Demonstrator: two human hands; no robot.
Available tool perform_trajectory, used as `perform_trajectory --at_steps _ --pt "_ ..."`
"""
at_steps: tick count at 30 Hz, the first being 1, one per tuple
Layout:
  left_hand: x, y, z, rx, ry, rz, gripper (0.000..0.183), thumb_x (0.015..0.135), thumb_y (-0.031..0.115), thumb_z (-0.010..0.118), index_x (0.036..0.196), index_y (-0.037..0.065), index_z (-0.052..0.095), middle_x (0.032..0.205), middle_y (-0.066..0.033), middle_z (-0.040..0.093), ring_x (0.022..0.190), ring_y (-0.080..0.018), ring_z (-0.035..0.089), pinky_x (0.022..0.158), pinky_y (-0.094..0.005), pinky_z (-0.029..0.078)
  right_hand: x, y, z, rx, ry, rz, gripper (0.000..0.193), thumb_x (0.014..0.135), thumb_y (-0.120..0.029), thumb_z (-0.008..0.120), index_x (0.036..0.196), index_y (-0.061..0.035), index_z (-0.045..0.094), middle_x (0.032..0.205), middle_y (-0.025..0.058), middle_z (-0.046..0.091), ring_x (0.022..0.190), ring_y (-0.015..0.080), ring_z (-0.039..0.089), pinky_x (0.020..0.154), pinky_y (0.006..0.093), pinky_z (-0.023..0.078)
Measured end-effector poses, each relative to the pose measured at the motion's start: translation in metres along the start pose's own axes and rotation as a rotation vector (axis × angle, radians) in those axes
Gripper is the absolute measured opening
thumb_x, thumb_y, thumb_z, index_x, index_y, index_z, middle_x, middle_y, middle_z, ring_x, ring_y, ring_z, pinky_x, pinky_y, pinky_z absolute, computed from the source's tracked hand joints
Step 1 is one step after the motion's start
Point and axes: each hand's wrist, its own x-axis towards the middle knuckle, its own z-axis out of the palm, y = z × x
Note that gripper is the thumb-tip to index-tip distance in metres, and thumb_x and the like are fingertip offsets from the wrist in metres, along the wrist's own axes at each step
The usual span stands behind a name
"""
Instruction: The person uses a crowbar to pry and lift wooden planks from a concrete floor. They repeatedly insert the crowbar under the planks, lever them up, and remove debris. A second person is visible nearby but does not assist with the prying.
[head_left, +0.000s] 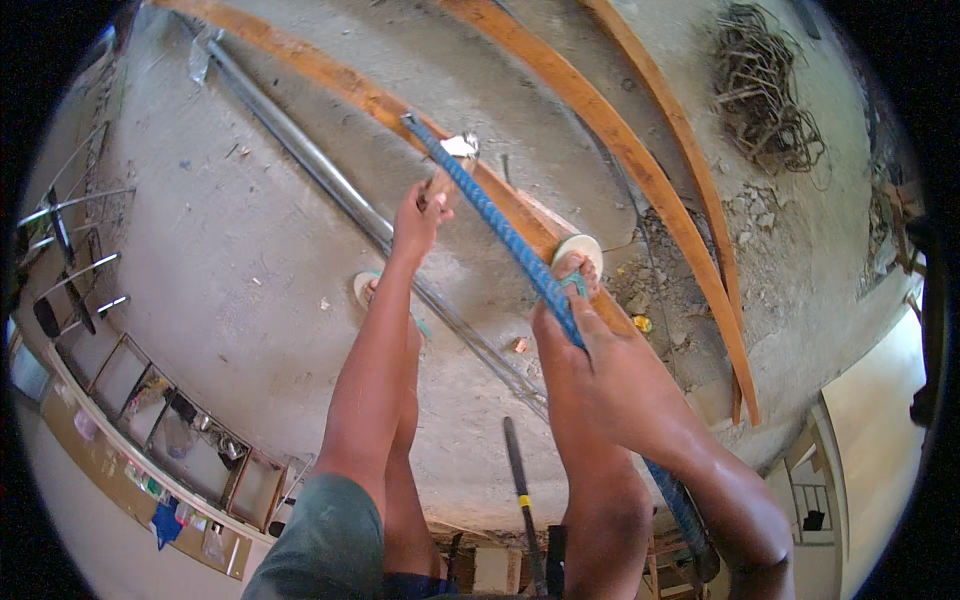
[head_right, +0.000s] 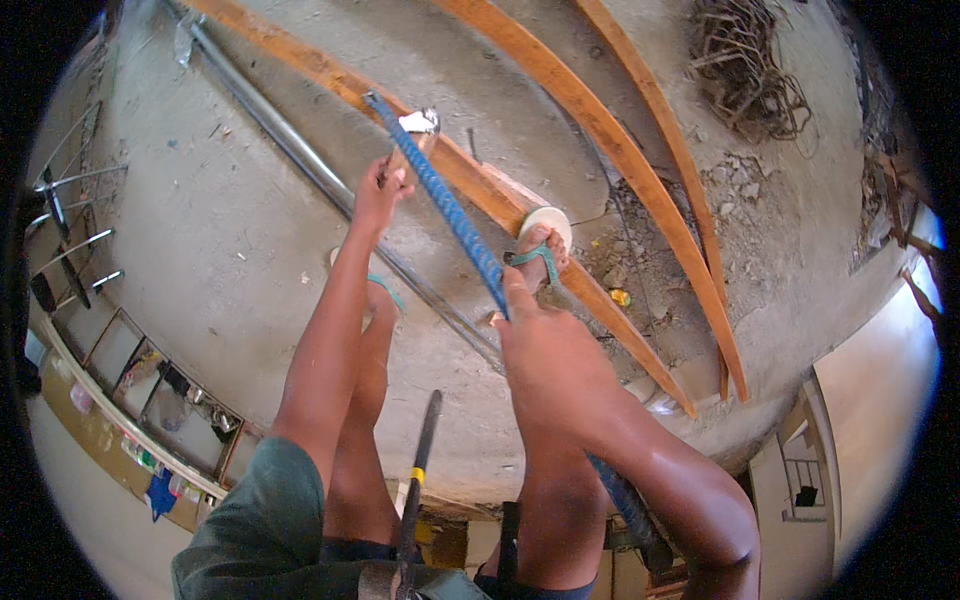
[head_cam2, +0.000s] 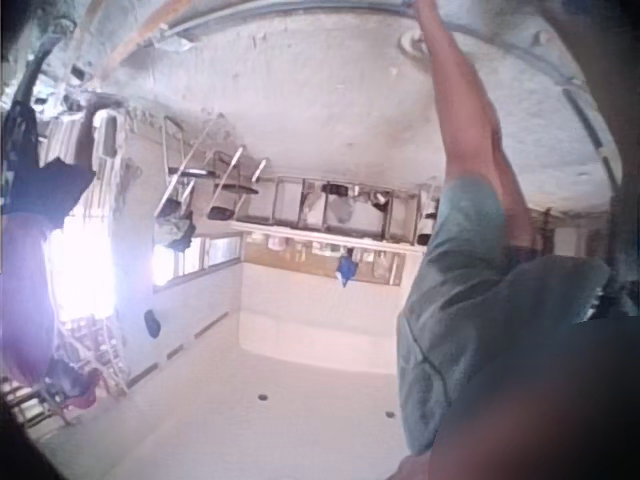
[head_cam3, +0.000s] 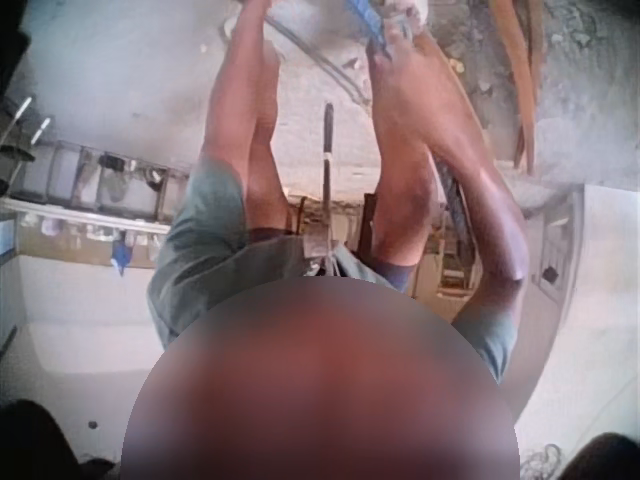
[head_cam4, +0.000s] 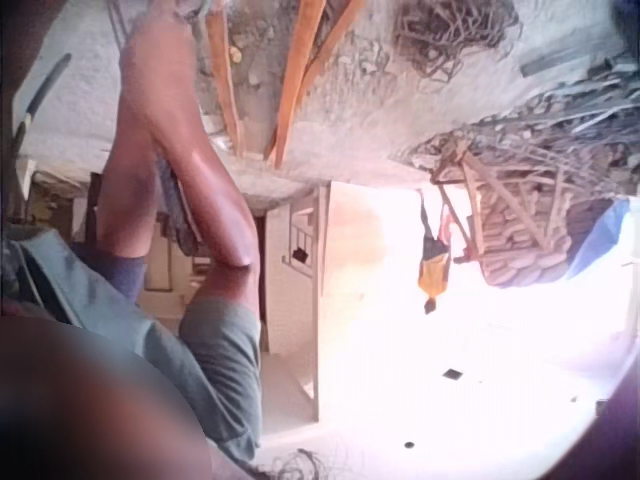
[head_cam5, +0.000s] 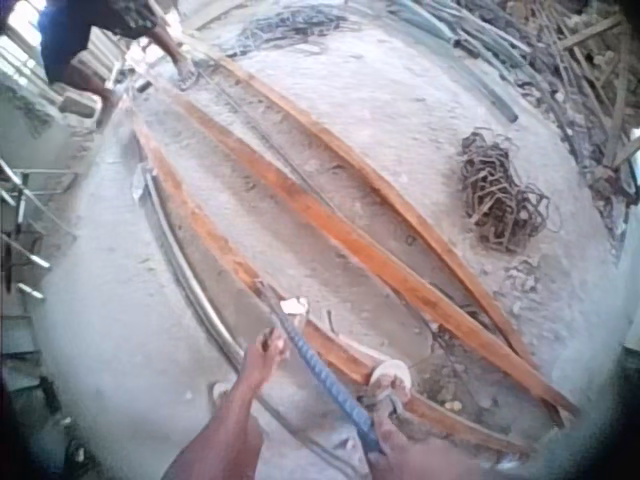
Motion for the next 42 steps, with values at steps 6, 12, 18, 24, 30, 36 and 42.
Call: perform_trajectory --at_steps 6,12,18,24,30,36,42 --pt "0.068 -0.022 -0.025 -0.052 0.045 0.169 0.035 0.093 0.006 0.060 0.126 -0.004 0.053 0.111 -0.0133 0.063 0.092 -0.0178 0.066 0.077 -0.0282 0.060 -0.003 -0.023 0.009 -0.087 -0.024 0.158 0.055 0.096 -0.020 0.049 0.144 -0.0002 0.034 0.092 0.0325 0.064 0.091 0.0466 0.064 0.082 0.0542 0.048" --pt "0.057 -0.020 -0.017 0.053 0.233 0.252 0.030 0.086 0.011 0.070 0.111 -0.001 0.057 0.099 -0.0184 0.066 0.085 -0.0258 0.069 0.071 -0.0350 0.058 -0.001 -0.018 0.024 -0.105 0.107 0.154 0.051 0.095 -0.017 0.052 0.143 -0.0049 0.040 0.096 0.0334 0.063 0.094 0.0480 0.062 0.081 0.0517 0.049" --pt "0.008 0.051 -0.006 0.747 0.489 0.532 0.030 0.081 0.005 0.062 0.111 0.010 0.062 0.118 -0.0209 0.058 0.127 -0.0432 0.040 0.101 -0.0579 0.035 -0.001 -0.006 0.064 -0.134 0.241 0.069 0.053 0.094 -0.014 0.054 0.144 -0.0069 0.040 0.095 0.0330 0.063 0.093 0.0479 0.063 0.080 0.0513 0.050" --pt "-0.084 0.102 0.042 1.198 -0.709 1.021 0.016 0.071 0.018 0.067 0.084 0.012 0.074 0.105 -0.0144 0.070 0.110 -0.0279 0.061 0.094 -0.0489 0.039 -0.002 -0.003 0.106 -0.218 0.250 0.126 0.056 0.095 -0.022 0.051 0.148 -0.0095 0.035 0.090 0.0307 0.065 0.087 0.0454 0.065 0.075 0.0535 0.050" --pt "-0.097 0.071 0.058 1.341 -0.753 0.863 0.006 0.064 0.020 0.069 0.065 0.015 0.073 0.071 -0.0081 0.071 0.073 -0.0254 0.069 0.070 -0.0435 0.043 0.019 0.020 0.143 -0.141 0.358 0.037 0.046 0.098 -0.031 0.050 0.131 0.0003 0.042 0.088 0.0317 0.065 0.082 0.0467 0.066 0.069 0.0552 0.053" --pt "-0.097 0.068 0.064 1.411 -0.774 0.847 0.007 0.067 0.021 0.069 0.068 0.015 0.073 0.074 -0.0081 0.072 0.074 -0.0254 0.070 0.069 -0.0402 0.045 0.034 0.029 0.147 -0.142 0.281 0.201 0.041 0.100 -0.042 0.041 0.105 -0.0017 0.042 0.086 0.0321 0.065 0.085 0.0478 0.065 0.076 0.0569 0.050" --pt "-0.093 0.087 0.075 1.570 -0.958 0.703 0.045 0.074 0.023 0.069 0.118 0.019 0.064 0.089 -0.0039 0.073 0.086 -0.0223 0.071 0.074 -0.0394 0.047 0.034 0.025 0.131 -0.207 0.244 0.238 0.042 0.099 -0.044 0.040 0.104 -0.0022 0.043 0.086 0.0314 0.065 0.082 0.0485 0.065 0.075 0.0569 0.051"
